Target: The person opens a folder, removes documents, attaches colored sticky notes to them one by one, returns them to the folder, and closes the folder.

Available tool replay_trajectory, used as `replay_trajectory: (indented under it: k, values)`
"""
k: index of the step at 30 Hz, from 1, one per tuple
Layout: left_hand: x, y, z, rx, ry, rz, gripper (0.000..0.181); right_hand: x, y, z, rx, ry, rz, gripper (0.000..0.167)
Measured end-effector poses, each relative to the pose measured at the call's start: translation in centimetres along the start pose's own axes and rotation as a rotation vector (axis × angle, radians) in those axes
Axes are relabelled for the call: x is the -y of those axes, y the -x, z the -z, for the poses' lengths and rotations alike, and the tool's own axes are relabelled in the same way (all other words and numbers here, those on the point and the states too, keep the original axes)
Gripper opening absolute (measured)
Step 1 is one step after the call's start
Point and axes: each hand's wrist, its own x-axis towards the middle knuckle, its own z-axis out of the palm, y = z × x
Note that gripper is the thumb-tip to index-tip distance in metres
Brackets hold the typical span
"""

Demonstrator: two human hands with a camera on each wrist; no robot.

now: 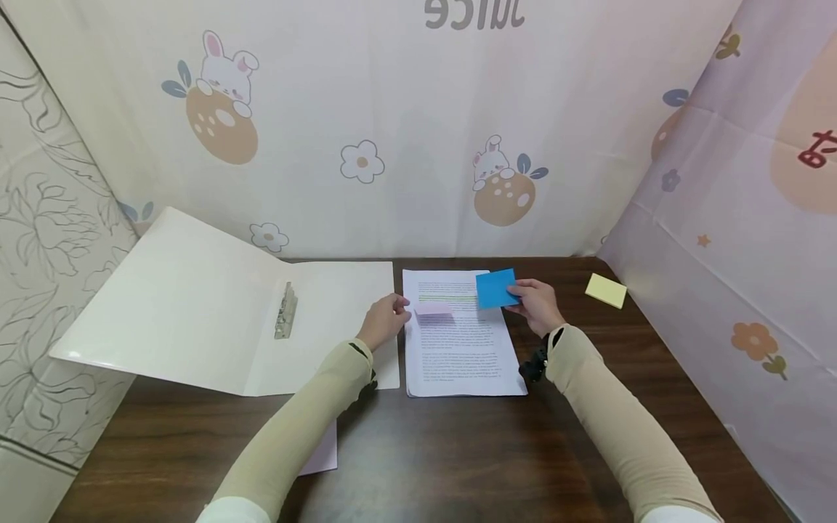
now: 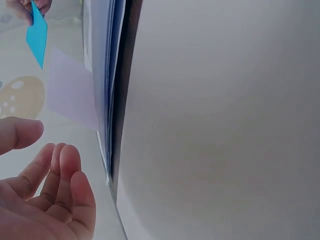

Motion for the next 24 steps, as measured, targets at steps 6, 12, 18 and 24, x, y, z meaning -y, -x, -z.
replay_trajectory:
  k: [6, 12, 18, 24]
  values:
    - [-0.5, 0.1, 0.0, 0.004, 0.037, 0.001, 0.025, 0.5, 0.6, -0.8, 0.022, -0.012, 0.009, 0.046]
    - [-1.0, 0.4, 0.0, -0.001, 0.07, -0.013, 0.024, 1.0, 1.4, -1.8, 0.065, -0.038, 0.03, 0.047]
    - [-1.5, 0.6, 0.0, 0.002, 0.082, -0.048, 0.026, 1.3, 2.1, -3.1, 0.089, -0.035, 0.032, 0.045]
    - [-2.2, 1.0, 0.2, 0.017, 0.102, -0.072, 0.03, 1.4, 2.6, -4.3, 0.112, -0.022, 0.029, 0.044]
